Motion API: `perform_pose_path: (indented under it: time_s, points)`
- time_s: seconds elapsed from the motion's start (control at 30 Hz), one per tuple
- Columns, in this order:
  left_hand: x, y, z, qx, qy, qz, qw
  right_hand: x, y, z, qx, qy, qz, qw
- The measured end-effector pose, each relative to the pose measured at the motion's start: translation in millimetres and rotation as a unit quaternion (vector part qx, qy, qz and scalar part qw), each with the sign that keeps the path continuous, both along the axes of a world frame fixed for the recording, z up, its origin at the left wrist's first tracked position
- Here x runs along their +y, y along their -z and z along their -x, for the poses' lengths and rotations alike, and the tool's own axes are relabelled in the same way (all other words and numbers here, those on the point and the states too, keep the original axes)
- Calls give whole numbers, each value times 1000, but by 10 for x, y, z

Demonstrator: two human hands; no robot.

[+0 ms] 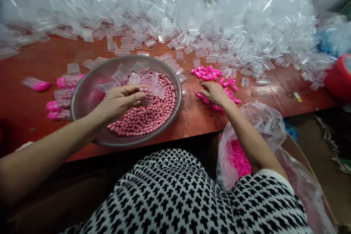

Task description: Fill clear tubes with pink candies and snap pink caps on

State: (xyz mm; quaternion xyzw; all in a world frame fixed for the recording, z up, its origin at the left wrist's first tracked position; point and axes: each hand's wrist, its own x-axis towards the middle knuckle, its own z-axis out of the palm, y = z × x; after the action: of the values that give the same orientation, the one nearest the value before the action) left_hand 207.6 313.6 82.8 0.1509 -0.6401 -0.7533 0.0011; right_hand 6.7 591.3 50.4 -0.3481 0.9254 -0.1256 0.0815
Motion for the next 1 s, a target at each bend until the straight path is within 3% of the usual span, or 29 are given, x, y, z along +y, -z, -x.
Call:
perform_pose_path:
  time_s: [0.1,0.2,0.27,0.33,0.37,0.43,0.53,0.63,0.83,1.0]
  points:
    - [17,2,3,6,18,24,1000,-38,40,-40,14,-21,-49,998]
    - [34,-13,-16,19,36,52,998,-60,58,-69,28,-20,-35,999]
    - [45,-31,-31,32,40,72,996,-92,-20,-128,24,5,56,998]
    - [57,-46,-40,47,46,91,994,-173,-179,-263,-14,18,218,976]
    - [63,-50,-43,56,49,102,992,-235,-278,-362,-41,6,298,954]
    - [75,-50,-50,80,56,132,986,-396,-476,-594,-74,-56,364,927]
    - [95,-43,-77,120,76,194,971,-659,-659,-890,-50,-154,345,925]
    - [107,-41,-126,138,81,232,960,-830,-656,-995,-33,-220,315,923]
    - [114,-60,-203,167,31,248,954,-841,-552,-1022,6,-250,309,918]
    - [129,-68,-198,179,31,298,937,-811,-509,-1129,67,-270,264,924]
